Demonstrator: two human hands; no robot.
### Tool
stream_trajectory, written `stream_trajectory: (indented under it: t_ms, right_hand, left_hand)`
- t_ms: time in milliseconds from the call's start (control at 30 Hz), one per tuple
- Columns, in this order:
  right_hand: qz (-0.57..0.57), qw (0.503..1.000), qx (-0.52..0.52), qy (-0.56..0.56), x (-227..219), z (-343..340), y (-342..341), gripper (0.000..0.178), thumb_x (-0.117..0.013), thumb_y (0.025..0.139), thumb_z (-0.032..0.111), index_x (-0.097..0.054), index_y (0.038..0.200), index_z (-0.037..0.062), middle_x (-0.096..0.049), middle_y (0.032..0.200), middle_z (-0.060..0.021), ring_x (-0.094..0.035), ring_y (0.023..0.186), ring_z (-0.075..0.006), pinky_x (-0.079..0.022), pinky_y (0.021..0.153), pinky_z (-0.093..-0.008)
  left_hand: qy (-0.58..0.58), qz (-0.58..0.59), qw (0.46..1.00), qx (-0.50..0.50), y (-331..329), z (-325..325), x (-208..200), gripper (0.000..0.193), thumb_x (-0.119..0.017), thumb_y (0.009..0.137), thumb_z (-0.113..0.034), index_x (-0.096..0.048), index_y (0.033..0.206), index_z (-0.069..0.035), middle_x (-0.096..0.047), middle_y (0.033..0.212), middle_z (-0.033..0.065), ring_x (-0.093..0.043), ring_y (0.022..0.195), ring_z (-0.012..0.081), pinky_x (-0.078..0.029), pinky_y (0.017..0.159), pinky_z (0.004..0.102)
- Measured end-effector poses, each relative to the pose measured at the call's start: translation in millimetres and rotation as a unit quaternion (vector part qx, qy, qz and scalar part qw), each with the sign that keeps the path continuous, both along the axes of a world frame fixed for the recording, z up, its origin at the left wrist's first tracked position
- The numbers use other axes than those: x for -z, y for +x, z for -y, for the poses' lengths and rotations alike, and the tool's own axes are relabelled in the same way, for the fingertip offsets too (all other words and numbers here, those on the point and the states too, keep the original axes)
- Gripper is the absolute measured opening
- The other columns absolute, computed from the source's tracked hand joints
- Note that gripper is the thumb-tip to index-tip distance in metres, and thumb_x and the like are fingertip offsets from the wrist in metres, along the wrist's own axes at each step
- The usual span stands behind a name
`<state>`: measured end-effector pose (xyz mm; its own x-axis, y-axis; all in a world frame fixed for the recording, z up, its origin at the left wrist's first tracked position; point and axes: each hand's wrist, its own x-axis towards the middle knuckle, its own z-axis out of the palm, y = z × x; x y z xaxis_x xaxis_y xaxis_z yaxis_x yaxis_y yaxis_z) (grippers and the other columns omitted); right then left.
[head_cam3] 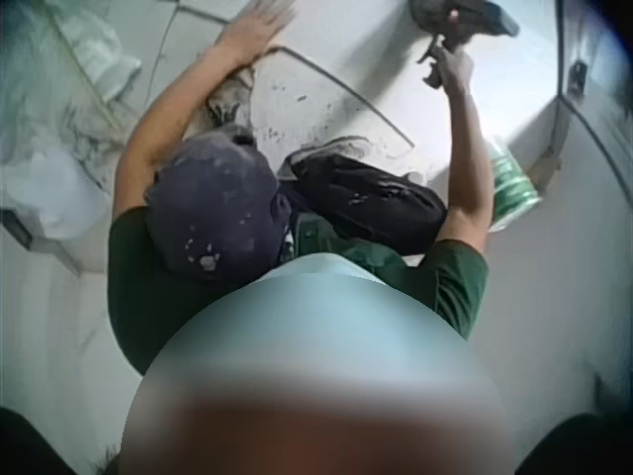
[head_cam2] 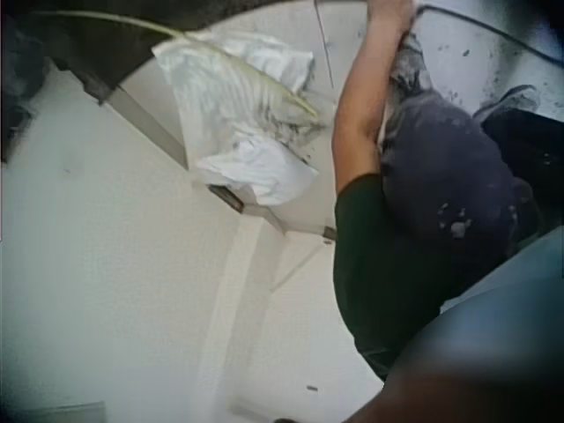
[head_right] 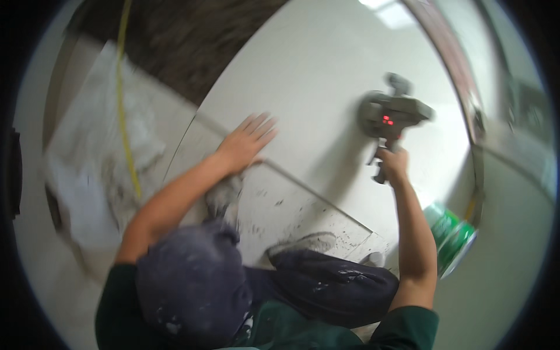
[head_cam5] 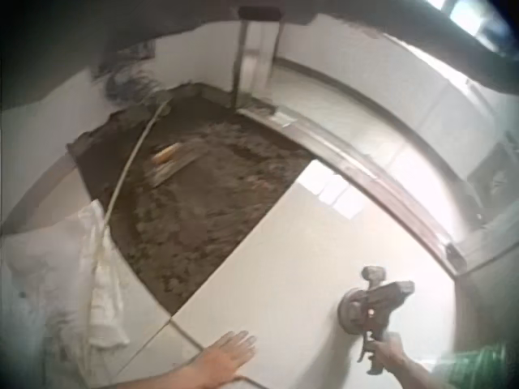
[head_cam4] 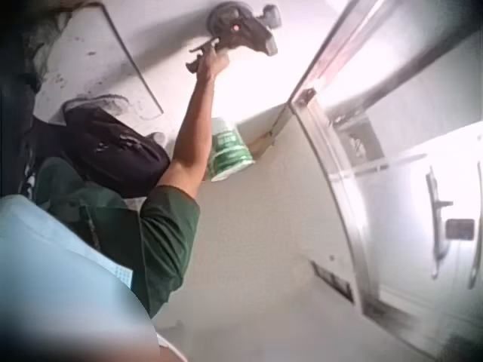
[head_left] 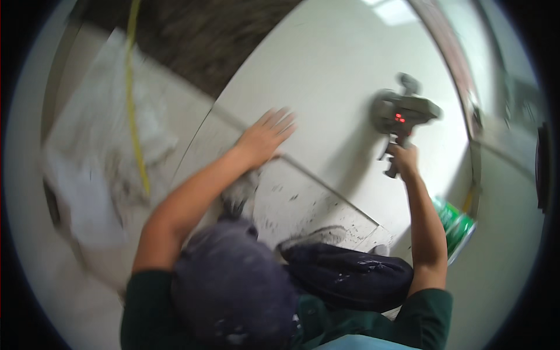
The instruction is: Laying down and leveling a large floor tile using a vibrating suction tool and hands.
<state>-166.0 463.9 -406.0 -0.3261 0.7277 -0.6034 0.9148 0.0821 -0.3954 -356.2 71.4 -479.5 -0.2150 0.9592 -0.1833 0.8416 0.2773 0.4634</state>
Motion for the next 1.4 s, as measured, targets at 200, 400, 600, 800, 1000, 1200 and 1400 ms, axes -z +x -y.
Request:
stream_trajectory:
  t_ms: [200,400,600,800,1000,1200,1400]
  right_hand:
    - [-0.048,0.996,0.059,0.046,-3,-30,-17,0.018,-0.071,0.077,0.012,-0.069,0.084,-0.0043,-0.068,0.072,-0.0122,-0.067,0.064,-0.0212,-0.055,0.059,-0.0367]
    - [-0.013,0.998,0.044,0.040,6,-102,-100,0.021,-0.068,0.078,0.013,-0.070,0.084,-0.0065,-0.072,0.079,-0.0163,-0.072,0.071,-0.0276,-0.056,0.067,-0.0384]
    - [0.002,0.997,0.046,0.069,6,-169,-198,0.026,-0.066,0.081,0.015,-0.071,0.090,-0.0092,-0.074,0.086,-0.0209,-0.075,0.079,-0.0297,-0.058,0.072,-0.0403]
    - [0.011,0.998,0.000,0.066,0,-213,-246,0.030,-0.066,0.083,0.016,-0.071,0.099,-0.0093,-0.074,0.094,-0.0247,-0.075,0.091,-0.0336,-0.057,0.081,-0.0405]
    - [0.008,0.998,-0.042,0.038,-10,-214,-246,0.034,-0.065,0.081,0.016,-0.069,0.100,-0.0126,-0.073,0.095,-0.0277,-0.074,0.094,-0.0362,-0.057,0.083,-0.0411]
    - [-0.182,0.961,0.049,-0.203,5,-228,-228,0.020,-0.067,0.079,0.012,-0.065,0.078,-0.0074,-0.063,0.071,-0.0125,-0.061,0.058,-0.0230,-0.049,0.053,-0.0374]
    - [-0.105,0.978,0.051,-0.172,-3,-223,-231,0.020,-0.067,0.082,0.015,-0.063,0.081,-0.0052,-0.061,0.074,-0.0116,-0.057,0.056,-0.0206,-0.047,0.050,-0.0368]
  left_hand:
    - [0.015,0.028,0.998,0.062,-28,-59,-24,0.092,-0.072,0.086,-0.050,-0.035,0.153,0.000,-0.030,0.163,0.0197,-0.024,0.152,0.0355,-0.016,0.127,0.0486]
    - [0.060,-0.017,0.993,0.098,-89,-169,-6,0.088,-0.071,0.088,-0.048,-0.037,0.152,0.002,-0.030,0.161,0.0226,-0.027,0.151,0.0383,-0.020,0.126,0.0495]
    - [0.249,-0.035,0.967,0.031,-168,-358,-11,0.087,-0.075,0.088,-0.040,-0.036,0.151,0.004,-0.031,0.160,0.0255,-0.029,0.149,0.0421,-0.027,0.123,0.0474]
    - [0.494,0.100,0.847,-0.171,-214,-541,-43,0.062,-0.074,0.089,-0.038,-0.059,0.138,-0.002,-0.053,0.148,0.0179,-0.049,0.136,0.0348,-0.042,0.112,0.0414]
    - [0.468,-0.009,0.876,-0.118,-199,-585,-79,0.031,-0.074,0.089,-0.033,-0.077,0.112,-0.013,-0.074,0.119,0.0054,-0.067,0.109,0.0266,-0.053,0.095,0.0363]
    - [0.558,-0.069,0.816,-0.133,-201,-602,-67,0.014,-0.078,0.084,-0.027,-0.081,0.096,-0.020,-0.077,0.100,-0.0055,-0.068,0.086,0.0198,-0.056,0.079,0.0317]
    - [0.558,0.063,0.814,-0.150,-213,-605,-49,0.017,-0.074,0.087,-0.030,-0.080,0.098,-0.018,-0.076,0.106,0.0028,-0.070,0.093,0.0279,-0.056,0.088,0.0370]
